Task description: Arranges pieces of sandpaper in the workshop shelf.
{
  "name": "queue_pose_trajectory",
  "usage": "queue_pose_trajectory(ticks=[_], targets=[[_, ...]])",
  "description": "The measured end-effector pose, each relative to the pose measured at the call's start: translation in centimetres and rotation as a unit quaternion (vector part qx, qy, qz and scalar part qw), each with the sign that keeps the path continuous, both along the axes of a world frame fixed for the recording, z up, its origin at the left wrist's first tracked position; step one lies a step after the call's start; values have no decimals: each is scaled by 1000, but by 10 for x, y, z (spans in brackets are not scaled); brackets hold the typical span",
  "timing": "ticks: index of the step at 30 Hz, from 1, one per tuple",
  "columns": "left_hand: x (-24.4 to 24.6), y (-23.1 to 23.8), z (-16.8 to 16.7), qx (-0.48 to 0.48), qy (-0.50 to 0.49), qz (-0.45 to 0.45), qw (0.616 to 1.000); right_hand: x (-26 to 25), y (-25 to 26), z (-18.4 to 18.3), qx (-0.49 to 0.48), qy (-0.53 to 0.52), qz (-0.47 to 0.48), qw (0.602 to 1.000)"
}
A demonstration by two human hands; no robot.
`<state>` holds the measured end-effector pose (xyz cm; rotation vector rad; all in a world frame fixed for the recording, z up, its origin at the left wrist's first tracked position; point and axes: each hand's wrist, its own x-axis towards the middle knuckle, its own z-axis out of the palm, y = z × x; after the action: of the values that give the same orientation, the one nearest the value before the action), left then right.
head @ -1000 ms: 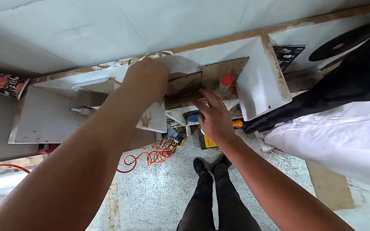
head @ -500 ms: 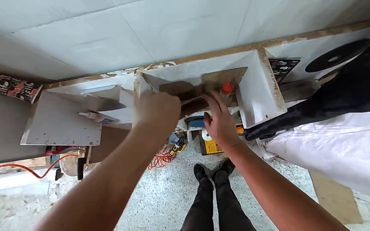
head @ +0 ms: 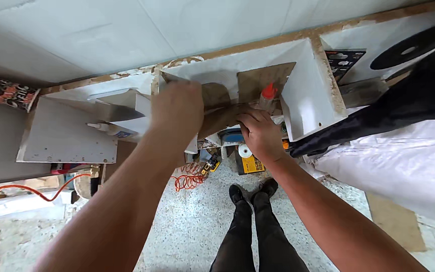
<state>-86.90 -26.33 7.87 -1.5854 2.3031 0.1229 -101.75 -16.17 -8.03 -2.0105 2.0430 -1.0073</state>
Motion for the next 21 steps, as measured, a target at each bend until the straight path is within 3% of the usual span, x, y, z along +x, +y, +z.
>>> queue_pose_trajectory(ticks=[4,8,11,16,21], targets=[[-24,-17,1,5,-55,44,998,4,0,1,0,-6,-6,1000],[-15,-27,-11,29,-26,16,999,2,-2,3,2,-2,-5,1000],[-2,-32,20,36,110,34,993,2,-5,6,1,2,-11,1000],[21,-54,76,111,332,90,933,4,-11,12,17,2,-15,1000],[26,-79,97,138,282,22,949,5,-12,15,25,11,-16,999]])
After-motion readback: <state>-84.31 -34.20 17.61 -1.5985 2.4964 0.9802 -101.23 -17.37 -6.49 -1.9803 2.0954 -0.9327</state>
